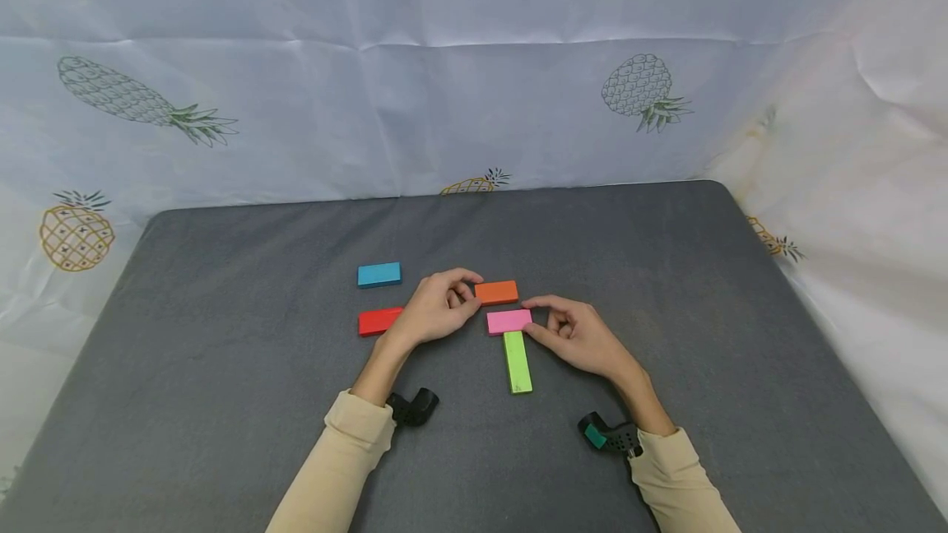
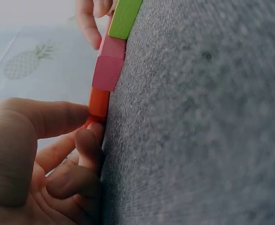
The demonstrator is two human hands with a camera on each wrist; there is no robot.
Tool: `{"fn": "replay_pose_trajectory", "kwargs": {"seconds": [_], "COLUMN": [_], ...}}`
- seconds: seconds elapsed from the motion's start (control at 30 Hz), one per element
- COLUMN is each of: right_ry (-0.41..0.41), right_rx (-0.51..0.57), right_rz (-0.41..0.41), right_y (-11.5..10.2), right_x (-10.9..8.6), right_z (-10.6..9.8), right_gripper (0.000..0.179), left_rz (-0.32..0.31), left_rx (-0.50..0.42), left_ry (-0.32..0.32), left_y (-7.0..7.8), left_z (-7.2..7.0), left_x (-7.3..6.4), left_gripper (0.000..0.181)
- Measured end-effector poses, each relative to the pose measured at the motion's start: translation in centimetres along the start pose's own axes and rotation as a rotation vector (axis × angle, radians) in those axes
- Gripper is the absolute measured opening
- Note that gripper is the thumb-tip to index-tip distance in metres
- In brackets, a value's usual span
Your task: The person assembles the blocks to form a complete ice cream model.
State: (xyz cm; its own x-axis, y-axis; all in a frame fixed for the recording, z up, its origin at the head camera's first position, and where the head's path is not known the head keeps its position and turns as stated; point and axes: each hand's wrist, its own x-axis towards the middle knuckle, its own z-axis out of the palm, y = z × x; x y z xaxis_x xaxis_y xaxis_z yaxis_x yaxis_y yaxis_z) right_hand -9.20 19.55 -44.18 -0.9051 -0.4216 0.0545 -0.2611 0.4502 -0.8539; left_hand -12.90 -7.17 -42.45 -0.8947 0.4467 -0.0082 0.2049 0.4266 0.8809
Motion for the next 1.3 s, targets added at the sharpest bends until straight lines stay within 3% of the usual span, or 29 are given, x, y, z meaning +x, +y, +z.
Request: {"fn": "replay_pose_trajectory", "kwargs": {"seconds": [0.6,1.0,1.3], "right_ry": [0.026,0.005,-0.027], "right_rx": [0.008,0.056,0.094], "right_rz": [0.007,0.090,0.139], "right_y": [0.1,-0.2,0.1], "right_x": [0.3,1.2,2.2], "right_z": [0.0,-0.3,-0.7], "right_gripper": [0.038,0.038,0.043], "left_rz": [0.022,0.001,0.025], "left_rx": [0.007,-0.002,-0.003], "left_ry": [-0.011,-0.022,-0.026], "left_y": [0.2,0.1,0.1], "left_z": [0.2,0.2,0.3], "left_x": [0.2,0.2,0.4], "left_gripper": [0.030,0.028,0.028]}}
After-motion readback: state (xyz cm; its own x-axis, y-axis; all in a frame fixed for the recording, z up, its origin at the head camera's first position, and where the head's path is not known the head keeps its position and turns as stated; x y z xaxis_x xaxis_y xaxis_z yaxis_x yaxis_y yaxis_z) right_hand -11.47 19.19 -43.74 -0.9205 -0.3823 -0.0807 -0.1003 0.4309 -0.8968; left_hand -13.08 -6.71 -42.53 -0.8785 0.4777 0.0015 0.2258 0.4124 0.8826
